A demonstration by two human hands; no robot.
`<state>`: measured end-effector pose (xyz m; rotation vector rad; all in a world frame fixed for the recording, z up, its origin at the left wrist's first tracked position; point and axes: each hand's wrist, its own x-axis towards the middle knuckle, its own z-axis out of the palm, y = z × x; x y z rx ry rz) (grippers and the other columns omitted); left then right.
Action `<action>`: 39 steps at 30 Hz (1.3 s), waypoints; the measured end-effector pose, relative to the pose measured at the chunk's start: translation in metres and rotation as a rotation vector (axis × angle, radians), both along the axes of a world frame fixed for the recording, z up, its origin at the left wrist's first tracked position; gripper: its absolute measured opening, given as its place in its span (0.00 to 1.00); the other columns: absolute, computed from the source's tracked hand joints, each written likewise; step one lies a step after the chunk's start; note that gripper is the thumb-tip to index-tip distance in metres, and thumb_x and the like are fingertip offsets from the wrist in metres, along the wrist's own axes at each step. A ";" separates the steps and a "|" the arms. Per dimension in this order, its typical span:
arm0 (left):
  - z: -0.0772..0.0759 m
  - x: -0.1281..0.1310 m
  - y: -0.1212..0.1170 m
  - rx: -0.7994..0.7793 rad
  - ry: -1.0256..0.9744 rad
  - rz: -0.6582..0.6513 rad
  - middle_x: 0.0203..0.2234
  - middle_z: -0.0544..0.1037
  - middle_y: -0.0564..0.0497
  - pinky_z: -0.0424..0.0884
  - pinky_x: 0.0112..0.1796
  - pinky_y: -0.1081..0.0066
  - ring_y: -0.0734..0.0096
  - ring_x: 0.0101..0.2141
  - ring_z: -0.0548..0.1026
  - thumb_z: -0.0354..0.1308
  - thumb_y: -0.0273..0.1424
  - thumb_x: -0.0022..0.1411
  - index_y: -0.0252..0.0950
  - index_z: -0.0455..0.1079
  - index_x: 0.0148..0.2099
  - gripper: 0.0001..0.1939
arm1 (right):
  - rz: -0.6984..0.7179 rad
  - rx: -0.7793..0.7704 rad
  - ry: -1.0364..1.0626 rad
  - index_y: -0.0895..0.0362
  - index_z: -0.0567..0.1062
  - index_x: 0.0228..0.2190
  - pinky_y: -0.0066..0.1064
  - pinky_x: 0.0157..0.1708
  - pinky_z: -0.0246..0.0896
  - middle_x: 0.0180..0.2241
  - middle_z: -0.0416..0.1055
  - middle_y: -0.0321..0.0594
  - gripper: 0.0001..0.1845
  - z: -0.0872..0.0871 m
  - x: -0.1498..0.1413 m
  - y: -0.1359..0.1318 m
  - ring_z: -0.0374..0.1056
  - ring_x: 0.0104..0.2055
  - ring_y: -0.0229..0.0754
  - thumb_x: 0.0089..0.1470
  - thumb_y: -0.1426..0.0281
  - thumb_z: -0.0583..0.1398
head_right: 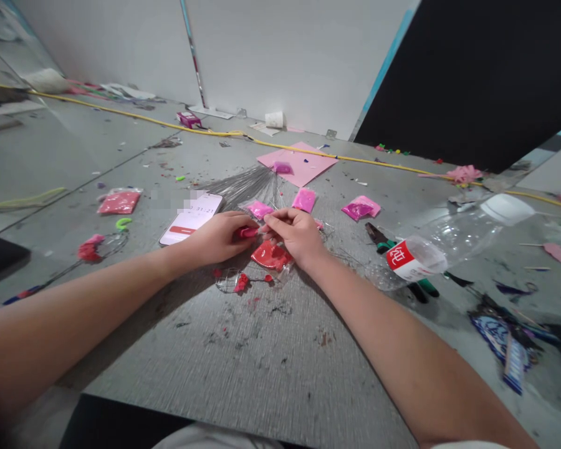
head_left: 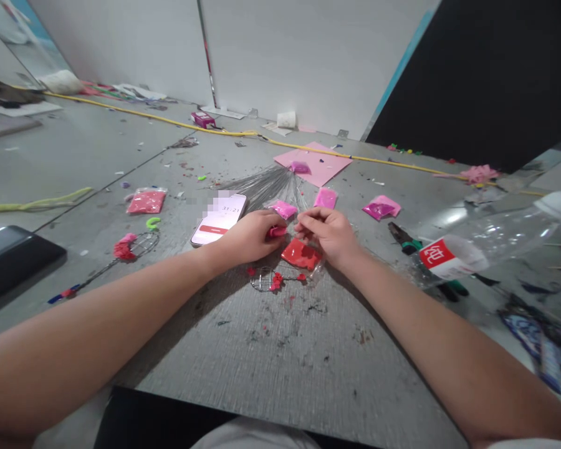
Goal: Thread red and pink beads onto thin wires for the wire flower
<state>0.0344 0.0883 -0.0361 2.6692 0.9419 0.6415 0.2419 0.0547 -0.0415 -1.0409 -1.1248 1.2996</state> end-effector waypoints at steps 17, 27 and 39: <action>0.006 0.003 -0.007 -0.022 -0.133 -0.060 0.30 0.77 0.49 0.63 0.34 0.67 0.69 0.30 0.70 0.52 0.31 0.72 0.36 0.69 0.35 0.11 | -0.047 0.502 -0.531 0.50 0.84 0.36 0.38 0.42 0.69 0.38 0.81 0.40 0.08 -0.009 0.004 0.000 0.75 0.42 0.45 0.60 0.60 0.67; 0.006 0.003 -0.008 -0.022 -0.125 -0.034 0.28 0.76 0.50 0.62 0.33 0.68 0.70 0.29 0.68 0.53 0.31 0.69 0.36 0.69 0.33 0.11 | -0.021 0.609 -0.654 0.48 0.85 0.41 0.40 0.44 0.68 0.39 0.79 0.41 0.10 -0.008 0.004 -0.003 0.74 0.42 0.45 0.64 0.60 0.65; 0.008 0.002 -0.013 -0.141 -0.180 0.053 0.29 0.75 0.51 0.62 0.31 0.69 0.72 0.29 0.69 0.58 0.32 0.65 0.35 0.69 0.41 0.05 | -0.047 0.600 -0.705 0.50 0.82 0.33 0.39 0.39 0.67 0.35 0.79 0.40 0.06 -0.007 0.004 -0.004 0.73 0.39 0.45 0.62 0.63 0.66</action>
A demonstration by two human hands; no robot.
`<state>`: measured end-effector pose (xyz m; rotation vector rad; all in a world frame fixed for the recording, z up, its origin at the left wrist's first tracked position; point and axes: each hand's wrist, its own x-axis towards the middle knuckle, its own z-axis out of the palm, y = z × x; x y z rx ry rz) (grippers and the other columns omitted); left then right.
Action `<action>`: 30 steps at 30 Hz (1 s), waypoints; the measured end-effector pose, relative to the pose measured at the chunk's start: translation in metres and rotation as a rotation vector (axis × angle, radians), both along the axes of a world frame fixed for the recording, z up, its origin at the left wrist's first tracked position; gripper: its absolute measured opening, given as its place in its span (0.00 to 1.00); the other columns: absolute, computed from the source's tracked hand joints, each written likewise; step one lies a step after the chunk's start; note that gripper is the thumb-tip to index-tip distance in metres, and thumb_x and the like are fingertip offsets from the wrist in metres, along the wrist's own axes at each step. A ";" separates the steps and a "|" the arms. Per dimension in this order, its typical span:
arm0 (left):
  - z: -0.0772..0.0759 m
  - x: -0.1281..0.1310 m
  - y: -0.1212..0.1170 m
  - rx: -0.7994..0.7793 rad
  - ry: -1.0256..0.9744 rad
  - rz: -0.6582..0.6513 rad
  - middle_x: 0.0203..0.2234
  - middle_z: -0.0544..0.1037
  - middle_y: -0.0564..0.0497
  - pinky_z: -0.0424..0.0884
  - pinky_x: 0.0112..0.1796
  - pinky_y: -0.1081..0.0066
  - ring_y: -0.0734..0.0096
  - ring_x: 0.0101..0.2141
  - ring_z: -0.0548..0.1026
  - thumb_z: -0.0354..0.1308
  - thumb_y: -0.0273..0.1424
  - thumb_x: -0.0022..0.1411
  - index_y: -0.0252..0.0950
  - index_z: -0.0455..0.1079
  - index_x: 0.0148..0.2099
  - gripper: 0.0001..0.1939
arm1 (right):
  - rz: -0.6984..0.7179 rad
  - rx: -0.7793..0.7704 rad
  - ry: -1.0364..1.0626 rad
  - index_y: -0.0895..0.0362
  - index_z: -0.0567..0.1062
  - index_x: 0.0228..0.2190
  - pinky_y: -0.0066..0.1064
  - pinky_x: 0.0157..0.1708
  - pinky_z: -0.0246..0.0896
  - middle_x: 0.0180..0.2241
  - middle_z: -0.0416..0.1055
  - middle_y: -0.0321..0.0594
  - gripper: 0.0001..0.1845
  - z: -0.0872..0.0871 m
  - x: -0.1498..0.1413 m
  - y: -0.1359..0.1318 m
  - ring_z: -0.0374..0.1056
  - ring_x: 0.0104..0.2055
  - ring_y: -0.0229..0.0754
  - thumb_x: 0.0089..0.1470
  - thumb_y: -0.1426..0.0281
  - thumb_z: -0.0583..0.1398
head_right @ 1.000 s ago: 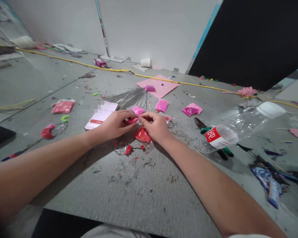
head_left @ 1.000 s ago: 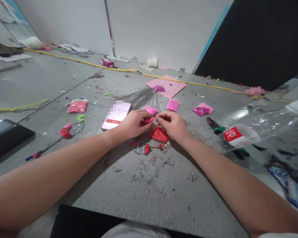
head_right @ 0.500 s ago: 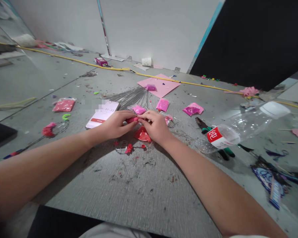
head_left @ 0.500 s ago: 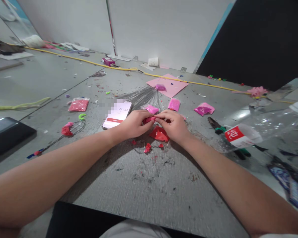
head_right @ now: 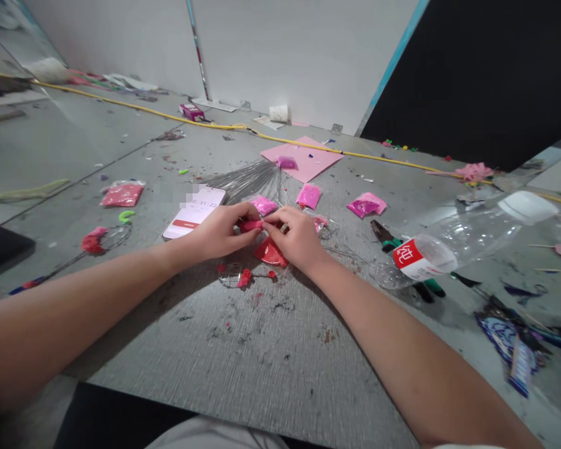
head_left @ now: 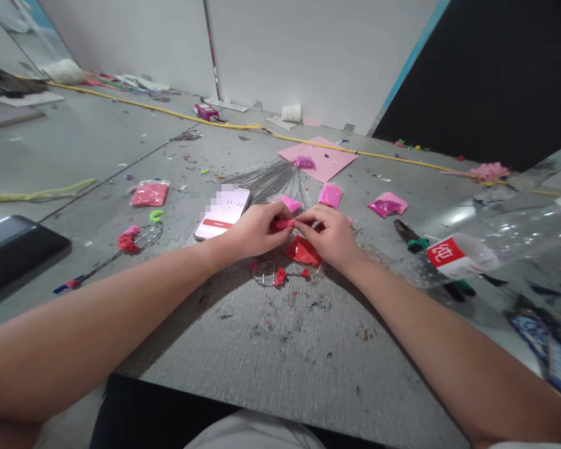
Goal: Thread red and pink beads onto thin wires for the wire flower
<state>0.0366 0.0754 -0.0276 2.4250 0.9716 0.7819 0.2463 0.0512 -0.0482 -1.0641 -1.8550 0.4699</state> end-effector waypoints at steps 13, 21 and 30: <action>0.000 0.000 0.002 0.023 0.027 -0.045 0.27 0.70 0.54 0.59 0.30 0.69 0.74 0.27 0.64 0.57 0.30 0.63 0.36 0.65 0.36 0.04 | 0.012 0.016 -0.075 0.53 0.77 0.29 0.37 0.36 0.65 0.30 0.75 0.38 0.06 0.004 -0.003 -0.003 0.71 0.34 0.43 0.58 0.71 0.64; -0.003 0.000 0.003 0.011 0.043 0.004 0.28 0.72 0.53 0.59 0.30 0.68 0.73 0.27 0.64 0.56 0.29 0.64 0.37 0.64 0.37 0.03 | -0.190 -0.020 -0.014 0.52 0.69 0.27 0.35 0.33 0.60 0.26 0.71 0.35 0.08 0.000 0.002 0.000 0.66 0.30 0.41 0.58 0.70 0.59; -0.004 0.001 0.005 0.045 0.093 -0.046 0.29 0.75 0.50 0.63 0.33 0.68 0.71 0.29 0.70 0.56 0.28 0.64 0.36 0.69 0.38 0.02 | -0.121 -0.022 -0.070 0.53 0.73 0.29 0.36 0.33 0.60 0.27 0.73 0.37 0.10 -0.002 0.002 0.000 0.68 0.30 0.41 0.63 0.64 0.59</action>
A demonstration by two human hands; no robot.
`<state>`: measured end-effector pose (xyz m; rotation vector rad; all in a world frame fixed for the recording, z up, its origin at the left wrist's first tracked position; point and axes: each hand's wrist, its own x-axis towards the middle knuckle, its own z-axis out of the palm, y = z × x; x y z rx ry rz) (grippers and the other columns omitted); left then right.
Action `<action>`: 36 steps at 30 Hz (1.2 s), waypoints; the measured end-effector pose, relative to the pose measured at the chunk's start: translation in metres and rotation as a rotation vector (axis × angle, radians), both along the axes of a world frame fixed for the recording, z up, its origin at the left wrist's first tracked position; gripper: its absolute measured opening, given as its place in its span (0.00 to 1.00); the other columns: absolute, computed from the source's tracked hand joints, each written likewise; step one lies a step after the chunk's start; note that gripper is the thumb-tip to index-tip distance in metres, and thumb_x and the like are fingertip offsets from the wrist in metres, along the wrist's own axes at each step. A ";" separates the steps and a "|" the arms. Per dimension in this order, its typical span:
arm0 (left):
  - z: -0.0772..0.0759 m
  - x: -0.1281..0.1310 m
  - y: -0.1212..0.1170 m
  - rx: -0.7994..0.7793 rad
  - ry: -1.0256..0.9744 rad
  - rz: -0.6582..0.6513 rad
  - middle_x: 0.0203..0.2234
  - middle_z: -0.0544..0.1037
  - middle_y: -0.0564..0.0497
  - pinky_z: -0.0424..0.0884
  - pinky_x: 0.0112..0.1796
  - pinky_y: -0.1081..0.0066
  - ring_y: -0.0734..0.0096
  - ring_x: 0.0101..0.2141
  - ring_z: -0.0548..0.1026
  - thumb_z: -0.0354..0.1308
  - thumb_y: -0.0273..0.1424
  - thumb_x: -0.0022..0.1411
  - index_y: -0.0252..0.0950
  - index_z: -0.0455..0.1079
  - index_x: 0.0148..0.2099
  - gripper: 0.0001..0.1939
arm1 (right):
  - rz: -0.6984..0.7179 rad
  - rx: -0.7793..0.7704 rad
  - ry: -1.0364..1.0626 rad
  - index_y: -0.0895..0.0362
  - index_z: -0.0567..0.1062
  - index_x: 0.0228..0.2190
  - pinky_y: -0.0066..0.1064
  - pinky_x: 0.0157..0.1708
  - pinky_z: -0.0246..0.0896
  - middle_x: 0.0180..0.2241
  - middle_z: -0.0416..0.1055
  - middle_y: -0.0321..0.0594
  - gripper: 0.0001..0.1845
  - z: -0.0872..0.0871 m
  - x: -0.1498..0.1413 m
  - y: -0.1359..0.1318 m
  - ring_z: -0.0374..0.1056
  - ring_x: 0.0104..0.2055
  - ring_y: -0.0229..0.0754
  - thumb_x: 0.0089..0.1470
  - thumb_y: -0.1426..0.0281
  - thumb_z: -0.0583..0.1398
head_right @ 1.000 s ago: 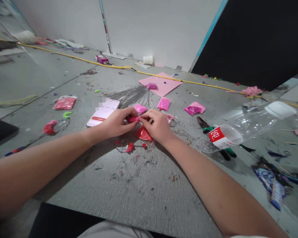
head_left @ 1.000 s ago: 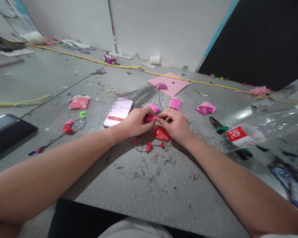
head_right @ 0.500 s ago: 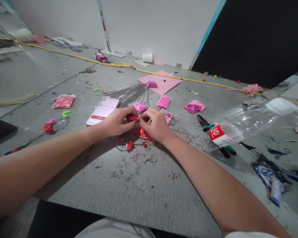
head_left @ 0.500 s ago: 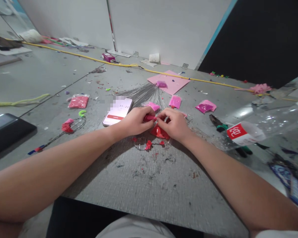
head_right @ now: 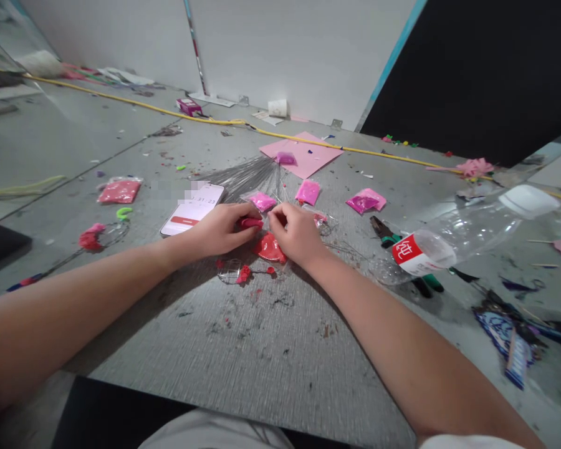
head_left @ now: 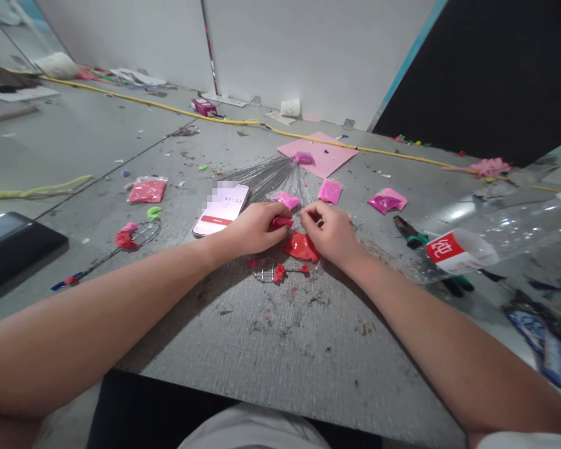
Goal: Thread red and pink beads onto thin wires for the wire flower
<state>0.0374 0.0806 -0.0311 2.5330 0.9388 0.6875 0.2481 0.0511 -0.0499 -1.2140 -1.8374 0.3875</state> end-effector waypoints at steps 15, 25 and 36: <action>-0.002 -0.001 0.003 0.072 0.063 -0.005 0.30 0.76 0.48 0.64 0.34 0.67 0.67 0.32 0.73 0.57 0.28 0.64 0.35 0.71 0.38 0.03 | 0.081 0.023 -0.057 0.54 0.76 0.29 0.35 0.35 0.66 0.29 0.77 0.38 0.09 -0.002 -0.002 -0.001 0.71 0.32 0.42 0.62 0.65 0.62; -0.010 -0.004 0.008 0.164 0.031 0.064 0.40 0.81 0.41 0.71 0.45 0.60 0.59 0.42 0.77 0.58 0.33 0.69 0.33 0.77 0.47 0.11 | 0.061 0.068 -0.054 0.55 0.79 0.32 0.35 0.35 0.66 0.30 0.80 0.38 0.05 -0.001 0.002 0.002 0.73 0.32 0.42 0.61 0.68 0.65; 0.014 0.001 -0.005 -0.454 -0.446 0.070 0.20 0.62 0.58 0.53 0.25 0.73 0.79 0.23 0.58 0.63 0.35 0.63 0.34 0.65 0.25 0.17 | 0.197 0.414 -0.068 0.52 0.81 0.39 0.39 0.42 0.70 0.36 0.79 0.41 0.05 0.020 -0.008 -0.017 0.73 0.40 0.44 0.66 0.69 0.63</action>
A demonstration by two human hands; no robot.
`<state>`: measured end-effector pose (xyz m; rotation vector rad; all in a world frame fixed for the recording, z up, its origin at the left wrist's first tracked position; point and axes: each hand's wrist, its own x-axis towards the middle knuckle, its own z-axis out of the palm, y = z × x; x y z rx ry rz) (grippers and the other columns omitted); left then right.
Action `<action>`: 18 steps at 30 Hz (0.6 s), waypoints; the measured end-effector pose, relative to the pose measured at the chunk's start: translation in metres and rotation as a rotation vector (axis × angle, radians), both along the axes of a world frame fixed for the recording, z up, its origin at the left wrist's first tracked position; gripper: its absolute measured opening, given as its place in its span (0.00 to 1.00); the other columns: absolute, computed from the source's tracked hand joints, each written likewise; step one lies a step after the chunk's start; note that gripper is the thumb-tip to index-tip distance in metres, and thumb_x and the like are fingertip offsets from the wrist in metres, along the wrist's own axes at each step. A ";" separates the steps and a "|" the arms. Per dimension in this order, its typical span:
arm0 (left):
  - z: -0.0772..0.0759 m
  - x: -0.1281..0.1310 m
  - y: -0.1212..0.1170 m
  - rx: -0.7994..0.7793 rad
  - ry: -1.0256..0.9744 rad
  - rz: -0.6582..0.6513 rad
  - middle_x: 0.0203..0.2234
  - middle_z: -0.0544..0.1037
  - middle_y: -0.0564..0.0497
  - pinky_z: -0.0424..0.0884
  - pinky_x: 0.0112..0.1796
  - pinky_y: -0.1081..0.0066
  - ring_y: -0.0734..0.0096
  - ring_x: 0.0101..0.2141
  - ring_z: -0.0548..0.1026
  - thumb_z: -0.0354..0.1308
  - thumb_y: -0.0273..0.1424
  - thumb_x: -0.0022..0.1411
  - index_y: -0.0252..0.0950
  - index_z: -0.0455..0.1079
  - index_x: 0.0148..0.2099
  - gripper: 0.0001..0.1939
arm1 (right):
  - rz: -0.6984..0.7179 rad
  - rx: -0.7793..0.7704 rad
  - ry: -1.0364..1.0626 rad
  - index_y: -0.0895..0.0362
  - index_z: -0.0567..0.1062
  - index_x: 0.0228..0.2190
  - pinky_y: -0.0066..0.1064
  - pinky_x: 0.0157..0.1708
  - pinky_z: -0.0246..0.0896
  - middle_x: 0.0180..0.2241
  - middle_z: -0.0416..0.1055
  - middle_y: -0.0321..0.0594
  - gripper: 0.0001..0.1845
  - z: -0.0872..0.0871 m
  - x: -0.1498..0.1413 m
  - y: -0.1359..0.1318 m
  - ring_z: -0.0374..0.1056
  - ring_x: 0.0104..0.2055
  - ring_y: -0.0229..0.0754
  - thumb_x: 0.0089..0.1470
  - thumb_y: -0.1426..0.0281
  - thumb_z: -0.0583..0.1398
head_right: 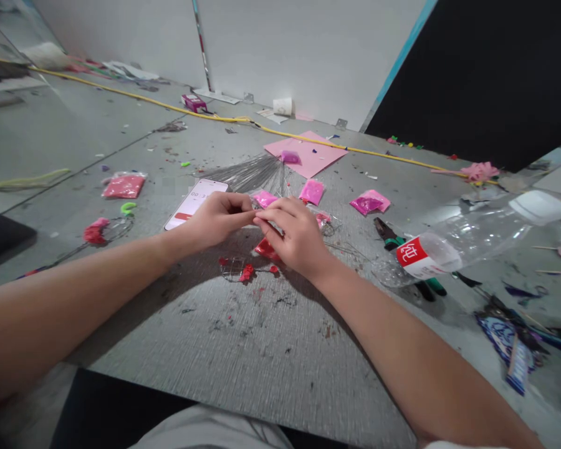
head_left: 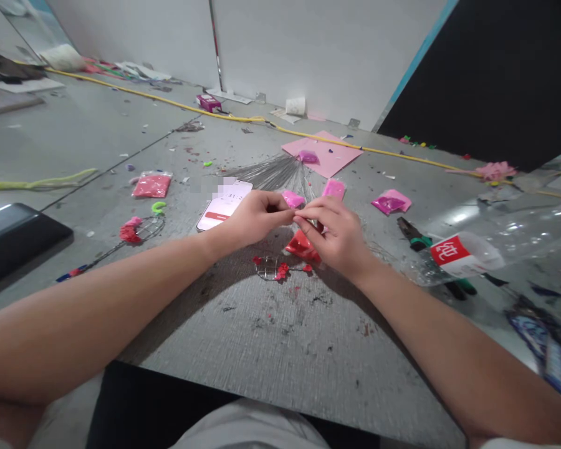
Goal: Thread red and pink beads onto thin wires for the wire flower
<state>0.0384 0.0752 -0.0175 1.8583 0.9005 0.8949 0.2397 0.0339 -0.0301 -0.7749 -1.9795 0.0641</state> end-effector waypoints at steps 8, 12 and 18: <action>-0.005 -0.008 0.005 -0.240 -0.086 -0.171 0.17 0.61 0.58 0.47 0.22 0.71 0.81 0.19 0.55 0.64 0.34 0.63 0.35 0.62 0.23 0.20 | 0.020 0.031 0.005 0.52 0.83 0.44 0.38 0.39 0.72 0.37 0.79 0.41 0.08 -0.001 -0.002 -0.002 0.74 0.39 0.43 0.65 0.70 0.64; -0.006 -0.007 0.006 -0.371 -0.212 -0.226 0.18 0.59 0.59 0.47 0.21 0.73 0.82 0.19 0.55 0.66 0.32 0.61 0.35 0.60 0.23 0.20 | 0.051 0.056 0.028 0.51 0.82 0.47 0.37 0.40 0.73 0.39 0.81 0.41 0.11 -0.004 -0.004 -0.002 0.75 0.40 0.42 0.65 0.72 0.64; -0.006 -0.006 0.005 -0.487 -0.286 -0.215 0.19 0.59 0.59 0.50 0.22 0.75 0.83 0.20 0.55 0.67 0.31 0.59 0.34 0.62 0.24 0.18 | 0.054 0.053 0.044 0.55 0.83 0.46 0.37 0.41 0.76 0.39 0.82 0.43 0.11 -0.002 -0.007 -0.003 0.78 0.40 0.42 0.64 0.75 0.63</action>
